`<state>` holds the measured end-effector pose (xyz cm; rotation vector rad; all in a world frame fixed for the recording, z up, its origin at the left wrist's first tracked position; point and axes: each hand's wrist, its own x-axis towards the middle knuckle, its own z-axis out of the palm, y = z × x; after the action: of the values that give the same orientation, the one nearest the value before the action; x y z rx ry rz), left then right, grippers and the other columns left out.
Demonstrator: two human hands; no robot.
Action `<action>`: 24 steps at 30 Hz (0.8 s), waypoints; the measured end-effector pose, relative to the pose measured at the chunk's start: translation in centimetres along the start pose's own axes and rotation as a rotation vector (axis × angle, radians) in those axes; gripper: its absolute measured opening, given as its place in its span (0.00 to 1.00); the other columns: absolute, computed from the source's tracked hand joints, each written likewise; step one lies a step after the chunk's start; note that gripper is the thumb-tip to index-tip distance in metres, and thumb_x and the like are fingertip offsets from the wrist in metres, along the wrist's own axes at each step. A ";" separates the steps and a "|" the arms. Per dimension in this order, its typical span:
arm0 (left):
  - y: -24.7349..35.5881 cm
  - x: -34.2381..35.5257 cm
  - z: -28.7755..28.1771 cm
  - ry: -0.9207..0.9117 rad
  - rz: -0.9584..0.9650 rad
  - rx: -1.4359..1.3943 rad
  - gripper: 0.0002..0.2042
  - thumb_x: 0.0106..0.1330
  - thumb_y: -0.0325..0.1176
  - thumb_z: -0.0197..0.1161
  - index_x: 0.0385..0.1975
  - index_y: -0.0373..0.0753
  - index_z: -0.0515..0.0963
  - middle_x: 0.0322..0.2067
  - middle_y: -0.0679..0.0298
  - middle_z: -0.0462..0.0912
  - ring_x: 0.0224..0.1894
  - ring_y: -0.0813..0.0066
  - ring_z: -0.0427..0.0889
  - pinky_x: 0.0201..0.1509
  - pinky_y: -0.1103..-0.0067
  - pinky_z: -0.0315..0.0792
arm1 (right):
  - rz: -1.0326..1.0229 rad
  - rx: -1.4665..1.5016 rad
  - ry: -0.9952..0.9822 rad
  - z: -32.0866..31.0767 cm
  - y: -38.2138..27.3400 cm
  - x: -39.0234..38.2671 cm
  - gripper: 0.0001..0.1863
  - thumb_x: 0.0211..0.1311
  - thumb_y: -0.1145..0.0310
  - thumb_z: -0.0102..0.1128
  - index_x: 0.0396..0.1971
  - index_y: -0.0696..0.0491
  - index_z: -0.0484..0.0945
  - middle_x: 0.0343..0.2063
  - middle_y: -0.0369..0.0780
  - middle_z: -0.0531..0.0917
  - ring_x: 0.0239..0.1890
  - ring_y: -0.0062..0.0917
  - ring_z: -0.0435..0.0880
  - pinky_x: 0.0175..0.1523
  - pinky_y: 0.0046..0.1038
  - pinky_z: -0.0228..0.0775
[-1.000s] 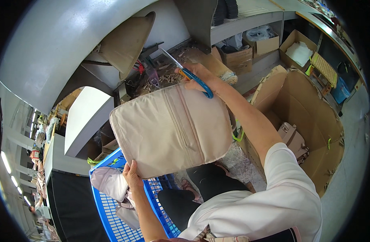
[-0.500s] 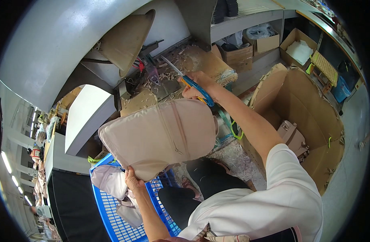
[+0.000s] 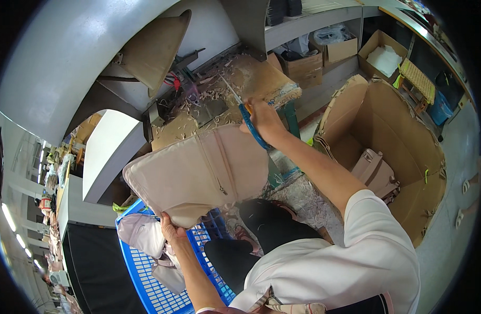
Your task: Trimming excess material and loose threads from backpacks using scissors.
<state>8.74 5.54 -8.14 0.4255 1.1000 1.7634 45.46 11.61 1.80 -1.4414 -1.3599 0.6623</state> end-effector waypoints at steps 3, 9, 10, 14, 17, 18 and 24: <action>-0.1 0.2 0.0 -0.038 -0.007 -0.027 0.18 0.58 0.32 0.55 0.48 0.35 0.66 0.44 0.59 0.72 0.46 0.64 0.70 0.50 0.69 0.66 | -0.004 -0.056 0.021 0.6 -0.2 -0.3 0.35 0.35 0.73 0.63 0.50 0.58 0.62 0.23 0.39 0.76 0.26 0.21 0.75 0.34 0.21 0.66; -0.4 -0.6 0.6 0.001 -0.080 -0.099 0.20 0.59 0.34 0.54 0.50 0.35 0.63 0.48 0.58 0.68 0.49 0.59 0.67 0.53 0.61 0.62 | -0.023 -0.074 0.025 0.9 0.1 -0.7 0.37 0.35 0.75 0.63 0.52 0.54 0.61 0.23 0.37 0.76 0.27 0.20 0.74 0.36 0.22 0.65; -0.4 -0.8 0.8 0.036 -0.127 -0.130 0.20 0.59 0.35 0.54 0.50 0.35 0.63 0.49 0.58 0.68 0.50 0.58 0.66 0.54 0.59 0.61 | -0.065 -0.042 0.020 1.1 0.3 -0.8 0.37 0.36 0.77 0.63 0.52 0.55 0.61 0.24 0.37 0.76 0.28 0.20 0.74 0.36 0.21 0.66; -0.4 -1.8 1.3 0.079 -0.277 -0.251 0.21 0.60 0.37 0.52 0.51 0.35 0.62 0.50 0.57 0.66 0.53 0.56 0.63 0.55 0.56 0.58 | -0.033 0.335 -0.142 1.5 0.7 -1.7 0.36 0.33 0.75 0.66 0.49 0.61 0.62 0.32 0.47 0.75 0.37 0.30 0.76 0.43 0.27 0.66; 0.1 -2.3 1.1 0.092 -0.331 -0.277 0.18 0.59 0.36 0.54 0.49 0.38 0.66 0.48 0.59 0.71 0.51 0.60 0.68 0.54 0.59 0.62 | 0.076 0.221 -0.118 1.4 0.6 -1.7 0.35 0.32 0.75 0.67 0.48 0.61 0.64 0.32 0.45 0.76 0.36 0.27 0.77 0.42 0.25 0.66; 0.2 -2.6 1.0 0.091 -0.306 -0.254 0.18 0.59 0.36 0.54 0.49 0.38 0.66 0.48 0.59 0.71 0.51 0.60 0.68 0.54 0.59 0.62 | 0.008 0.197 -0.048 1.3 0.4 -1.5 0.34 0.32 0.75 0.67 0.47 0.61 0.64 0.32 0.45 0.76 0.35 0.27 0.77 0.42 0.25 0.66; 1.8 -4.1 1.5 -0.095 -0.052 -0.012 0.20 0.59 0.33 0.52 0.50 0.32 0.62 0.45 0.56 0.70 0.46 0.61 0.70 0.50 0.67 0.66 | -0.015 0.116 0.020 0.5 -1.2 0.2 0.34 0.33 0.77 0.65 0.47 0.61 0.64 0.26 0.41 0.76 0.29 0.23 0.76 0.38 0.22 0.67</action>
<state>10.70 2.51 -5.13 0.4642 1.0241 1.6865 44.56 11.79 2.79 -1.3410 -1.2949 0.7034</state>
